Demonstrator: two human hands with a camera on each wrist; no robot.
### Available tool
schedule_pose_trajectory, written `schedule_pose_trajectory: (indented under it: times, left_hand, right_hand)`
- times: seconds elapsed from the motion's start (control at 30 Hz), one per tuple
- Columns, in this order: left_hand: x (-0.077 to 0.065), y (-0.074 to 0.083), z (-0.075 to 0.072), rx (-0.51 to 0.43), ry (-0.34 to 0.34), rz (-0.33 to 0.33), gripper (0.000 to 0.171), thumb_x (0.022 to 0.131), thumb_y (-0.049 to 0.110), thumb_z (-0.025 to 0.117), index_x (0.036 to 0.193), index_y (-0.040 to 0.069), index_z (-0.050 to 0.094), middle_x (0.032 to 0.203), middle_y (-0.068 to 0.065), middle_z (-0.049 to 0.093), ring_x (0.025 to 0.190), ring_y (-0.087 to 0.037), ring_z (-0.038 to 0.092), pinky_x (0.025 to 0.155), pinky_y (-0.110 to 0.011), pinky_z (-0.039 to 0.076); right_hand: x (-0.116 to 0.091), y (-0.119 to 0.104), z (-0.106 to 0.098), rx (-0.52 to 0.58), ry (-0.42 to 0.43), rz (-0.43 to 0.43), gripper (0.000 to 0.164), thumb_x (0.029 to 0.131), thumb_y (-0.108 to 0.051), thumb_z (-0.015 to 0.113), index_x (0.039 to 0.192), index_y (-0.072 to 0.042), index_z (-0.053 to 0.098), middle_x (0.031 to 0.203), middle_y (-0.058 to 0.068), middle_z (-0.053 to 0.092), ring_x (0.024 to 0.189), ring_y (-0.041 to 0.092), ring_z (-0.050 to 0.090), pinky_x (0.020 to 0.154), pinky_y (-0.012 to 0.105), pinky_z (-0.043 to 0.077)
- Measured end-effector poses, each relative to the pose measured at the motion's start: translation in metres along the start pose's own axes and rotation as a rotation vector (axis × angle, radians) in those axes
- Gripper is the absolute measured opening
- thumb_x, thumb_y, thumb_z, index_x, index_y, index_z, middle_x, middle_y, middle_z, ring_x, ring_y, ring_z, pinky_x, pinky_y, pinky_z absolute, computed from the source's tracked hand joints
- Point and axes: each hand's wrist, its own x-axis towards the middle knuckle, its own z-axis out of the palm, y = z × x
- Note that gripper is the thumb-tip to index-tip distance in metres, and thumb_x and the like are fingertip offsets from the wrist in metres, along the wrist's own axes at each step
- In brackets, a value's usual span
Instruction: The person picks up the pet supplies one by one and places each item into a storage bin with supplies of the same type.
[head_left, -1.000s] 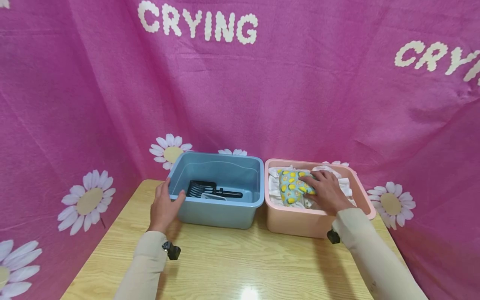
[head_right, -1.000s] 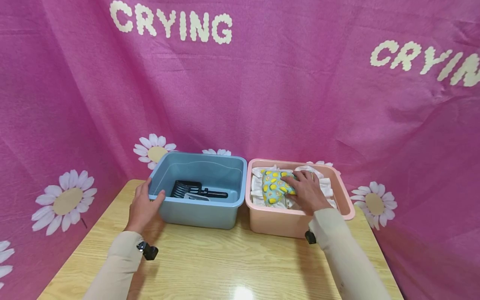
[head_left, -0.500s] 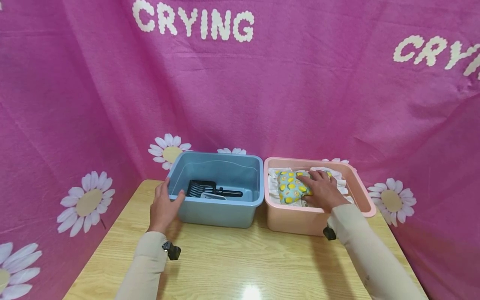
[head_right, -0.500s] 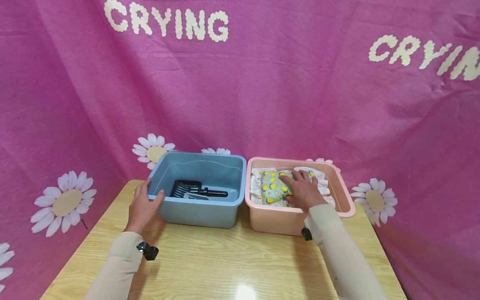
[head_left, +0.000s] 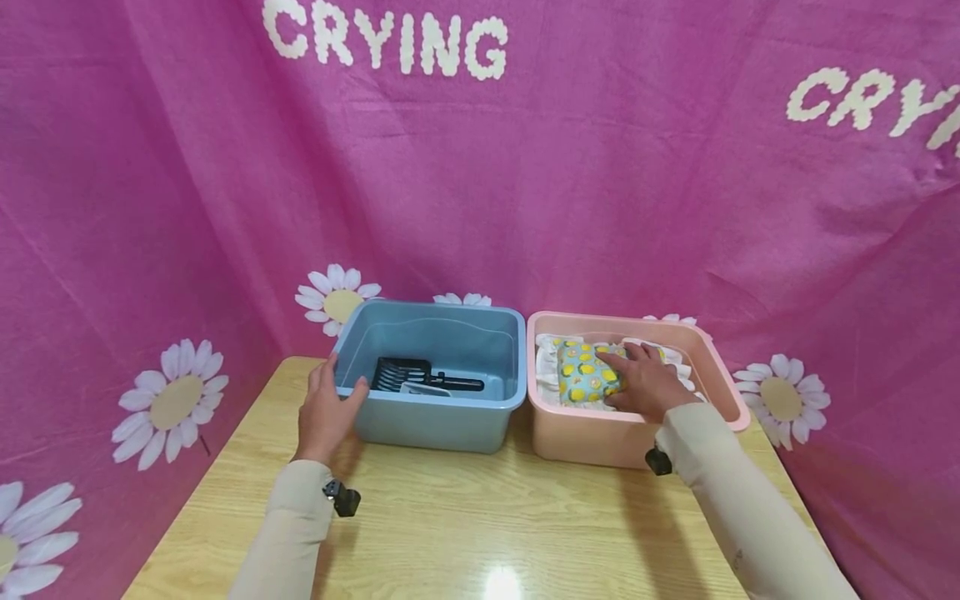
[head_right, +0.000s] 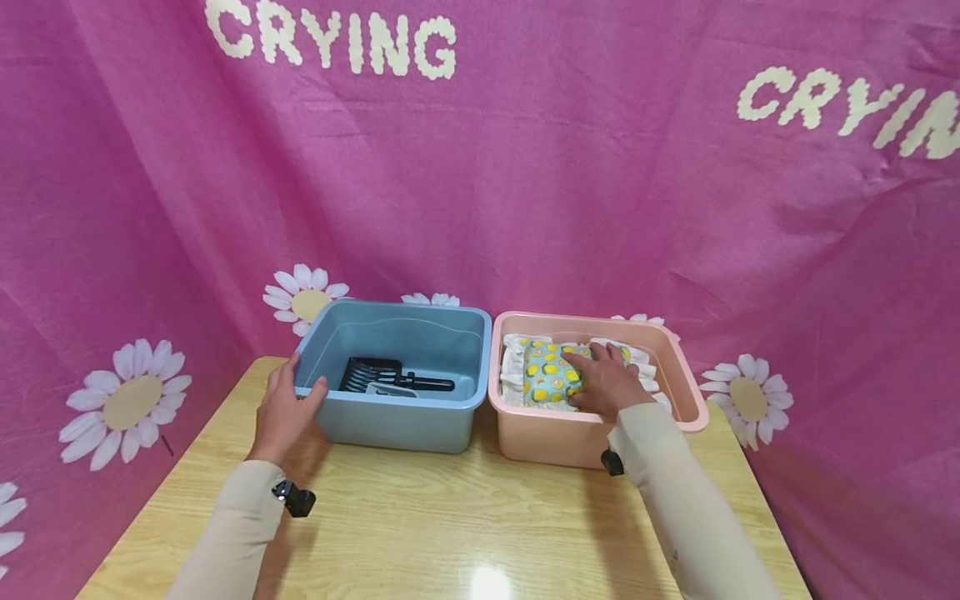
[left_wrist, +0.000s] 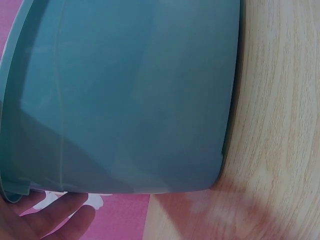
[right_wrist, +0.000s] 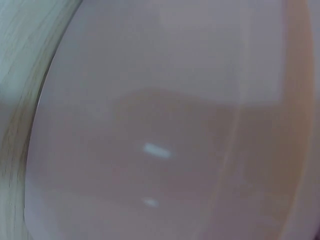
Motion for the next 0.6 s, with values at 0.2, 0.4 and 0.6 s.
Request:
schedule_pose_trajectory:
  times: [0.2, 0.4, 0.6]
  left_hand:
    - [0.0, 0.002, -0.001, 0.001, -0.005, -0.009, 0.079, 0.092, 0.051, 0.053, 0.155, 0.019, 0.018, 0.153, -0.014, 0.026, 0.128, -0.043, 0.041, 0.103, -0.064, 0.034]
    - [0.0, 0.001, 0.001, -0.001, -0.007, -0.012, 0.078, 0.093, 0.049, 0.054, 0.155, 0.019, 0.018, 0.154, -0.013, 0.026, 0.129, -0.042, 0.04, 0.102, -0.064, 0.034]
    - [0.001, 0.0, 0.001, -0.005, -0.004, -0.007, 0.078, 0.093, 0.048, 0.054, 0.156, 0.019, 0.018, 0.154, -0.013, 0.026, 0.127, -0.042, 0.041, 0.103, -0.064, 0.033]
  right_hand:
    - [-0.001, -0.001, -0.004, 0.015, -0.01, 0.009, 0.081, 0.075, -0.036, 0.079, 0.146, -0.021, 0.042, 0.144, 0.025, 0.034, 0.128, 0.052, 0.028, 0.075, 0.074, 0.041]
    - [-0.007, 0.0, -0.007, 0.026, -0.033, 0.009, 0.084, 0.079, -0.038, 0.077, 0.149, -0.02, 0.036, 0.146, 0.027, 0.031, 0.129, 0.054, 0.025, 0.077, 0.075, 0.039]
    - [-0.013, 0.0, -0.013, 0.039, -0.025, 0.007, 0.086, 0.08, -0.037, 0.078, 0.151, -0.021, 0.032, 0.15, 0.025, 0.026, 0.131, 0.052, 0.025, 0.084, 0.077, 0.035]
